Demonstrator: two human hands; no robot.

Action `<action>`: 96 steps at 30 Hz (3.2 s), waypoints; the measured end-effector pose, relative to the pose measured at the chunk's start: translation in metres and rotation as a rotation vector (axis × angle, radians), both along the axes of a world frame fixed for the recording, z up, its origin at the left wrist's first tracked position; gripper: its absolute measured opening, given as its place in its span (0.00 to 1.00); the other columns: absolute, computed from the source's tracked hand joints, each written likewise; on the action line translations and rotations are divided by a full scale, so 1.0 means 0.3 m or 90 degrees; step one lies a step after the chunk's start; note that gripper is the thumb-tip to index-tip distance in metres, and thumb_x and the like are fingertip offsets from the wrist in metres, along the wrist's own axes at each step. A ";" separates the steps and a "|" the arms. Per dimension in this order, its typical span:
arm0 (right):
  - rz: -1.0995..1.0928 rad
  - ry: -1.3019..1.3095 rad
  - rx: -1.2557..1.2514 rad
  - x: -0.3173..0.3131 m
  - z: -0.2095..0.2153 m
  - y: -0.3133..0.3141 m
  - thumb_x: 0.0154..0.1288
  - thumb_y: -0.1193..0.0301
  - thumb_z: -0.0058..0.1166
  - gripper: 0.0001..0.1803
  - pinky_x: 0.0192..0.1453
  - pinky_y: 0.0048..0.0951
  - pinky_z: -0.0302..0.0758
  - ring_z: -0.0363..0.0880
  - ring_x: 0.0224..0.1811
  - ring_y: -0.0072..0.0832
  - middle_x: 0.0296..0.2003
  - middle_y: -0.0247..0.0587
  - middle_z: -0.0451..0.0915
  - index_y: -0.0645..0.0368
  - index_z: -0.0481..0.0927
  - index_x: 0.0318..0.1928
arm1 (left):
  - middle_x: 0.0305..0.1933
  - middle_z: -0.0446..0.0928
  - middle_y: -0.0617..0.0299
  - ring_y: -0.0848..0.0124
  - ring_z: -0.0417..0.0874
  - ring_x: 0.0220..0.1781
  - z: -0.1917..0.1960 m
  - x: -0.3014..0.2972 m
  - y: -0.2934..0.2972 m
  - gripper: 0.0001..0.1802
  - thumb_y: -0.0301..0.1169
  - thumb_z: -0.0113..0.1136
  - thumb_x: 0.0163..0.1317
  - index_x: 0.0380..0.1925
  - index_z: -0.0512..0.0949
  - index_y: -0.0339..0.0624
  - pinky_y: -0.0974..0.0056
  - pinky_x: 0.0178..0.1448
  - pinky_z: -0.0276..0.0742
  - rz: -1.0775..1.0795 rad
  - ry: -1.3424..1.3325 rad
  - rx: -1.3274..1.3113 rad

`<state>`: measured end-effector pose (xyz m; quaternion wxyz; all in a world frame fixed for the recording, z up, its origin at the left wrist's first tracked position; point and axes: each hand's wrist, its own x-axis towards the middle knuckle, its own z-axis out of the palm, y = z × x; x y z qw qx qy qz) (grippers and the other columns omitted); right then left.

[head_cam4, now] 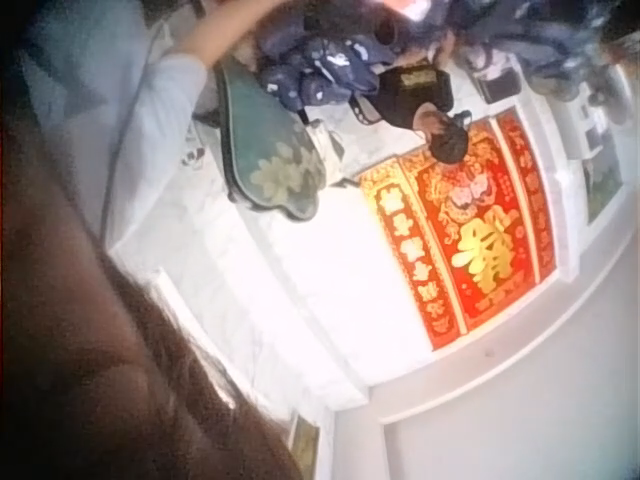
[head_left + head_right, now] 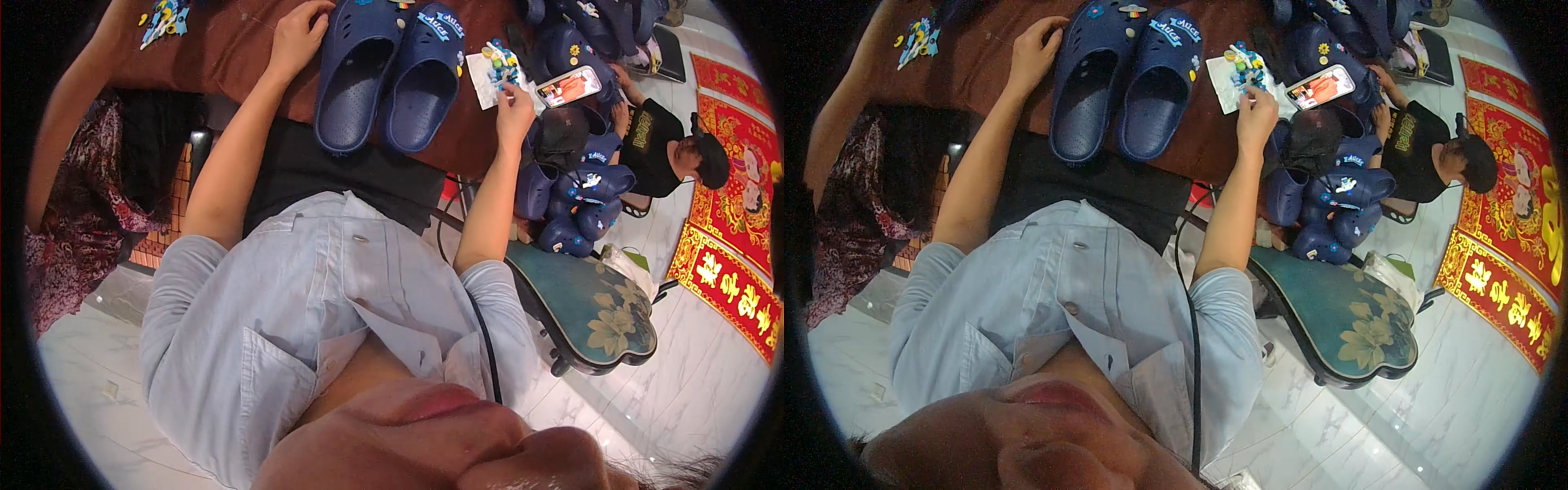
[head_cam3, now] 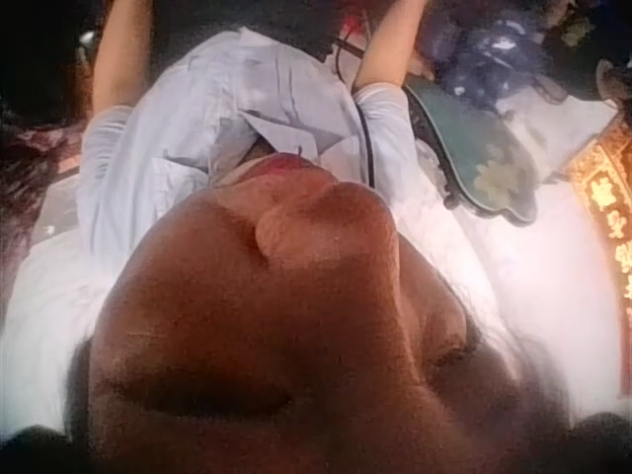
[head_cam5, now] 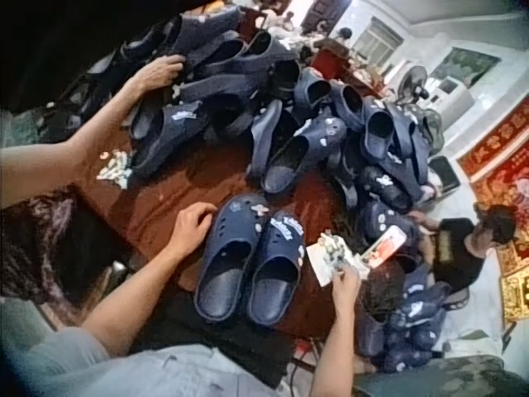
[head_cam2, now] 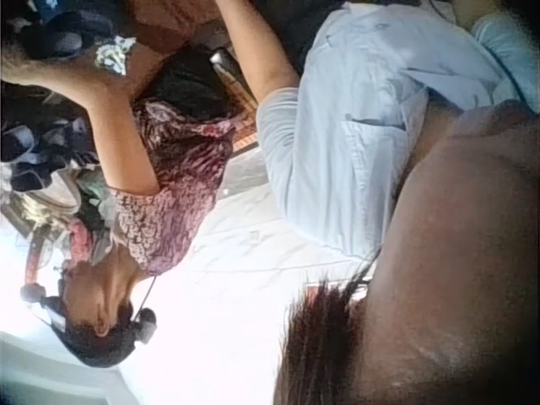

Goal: Attaching decorative charms into the holes of rubber clogs.

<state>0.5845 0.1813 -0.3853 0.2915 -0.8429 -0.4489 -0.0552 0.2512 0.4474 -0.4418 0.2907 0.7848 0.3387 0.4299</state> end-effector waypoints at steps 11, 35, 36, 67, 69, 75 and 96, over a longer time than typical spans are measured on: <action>-0.038 -0.273 -0.131 -0.033 -0.034 0.139 0.55 0.73 0.64 0.11 0.52 0.44 0.75 0.78 0.45 0.48 0.38 0.50 0.82 0.62 0.87 0.39 | 0.48 0.85 0.52 0.59 0.87 0.50 0.039 0.009 -0.023 0.13 0.27 0.57 0.66 0.49 0.82 0.40 0.61 0.56 0.80 0.004 -0.030 -0.024; 0.344 0.744 0.283 -0.765 0.187 0.294 0.68 0.79 0.60 0.04 0.45 0.21 0.78 0.82 0.38 0.20 0.36 0.38 0.83 0.64 0.79 0.41 | 0.46 0.83 0.60 0.74 0.83 0.48 0.320 -0.112 -0.371 0.12 0.25 0.65 0.65 0.47 0.82 0.34 0.69 0.54 0.78 -0.162 -0.289 -0.353; 0.343 0.745 0.279 -0.777 0.180 0.299 0.68 0.77 0.62 0.05 0.44 0.21 0.77 0.81 0.37 0.18 0.37 0.36 0.84 0.63 0.80 0.42 | 0.44 0.84 0.61 0.75 0.84 0.44 0.310 -0.116 -0.367 0.10 0.26 0.66 0.65 0.45 0.82 0.33 0.71 0.49 0.79 -0.144 -0.334 -0.366; 0.237 -0.149 0.152 -0.659 0.073 0.352 0.60 0.71 0.63 0.24 0.58 0.42 0.66 0.74 0.55 0.41 0.54 0.41 0.76 0.54 0.77 0.58 | 0.43 0.84 0.58 0.71 0.87 0.38 0.157 0.012 -0.168 0.08 0.26 0.72 0.58 0.37 0.86 0.35 0.67 0.40 0.83 0.016 -0.149 -0.057; 0.237 -0.149 0.153 -0.658 0.073 0.353 0.60 0.71 0.63 0.24 0.58 0.42 0.66 0.74 0.55 0.41 0.53 0.41 0.76 0.54 0.77 0.58 | 0.43 0.84 0.57 0.68 0.87 0.39 0.150 0.005 -0.171 0.08 0.26 0.71 0.58 0.37 0.86 0.35 0.64 0.42 0.83 0.012 -0.119 -0.017; 0.233 -0.148 0.150 -0.658 0.073 0.351 0.58 0.71 0.64 0.25 0.58 0.42 0.66 0.74 0.55 0.41 0.53 0.41 0.76 0.54 0.77 0.57 | 0.49 0.80 0.54 0.56 0.82 0.49 0.186 -0.033 -0.187 0.15 0.20 0.66 0.54 0.44 0.84 0.39 0.56 0.54 0.81 -0.013 0.000 0.134; 0.246 -0.022 0.307 -0.615 0.145 0.277 0.63 0.79 0.61 0.17 0.59 0.42 0.72 0.77 0.52 0.46 0.49 0.49 0.80 0.62 0.80 0.52 | 0.50 0.82 0.51 0.53 0.83 0.53 0.198 -0.154 -0.188 0.23 0.15 0.56 0.49 0.47 0.84 0.40 0.56 0.58 0.79 0.026 -0.023 0.050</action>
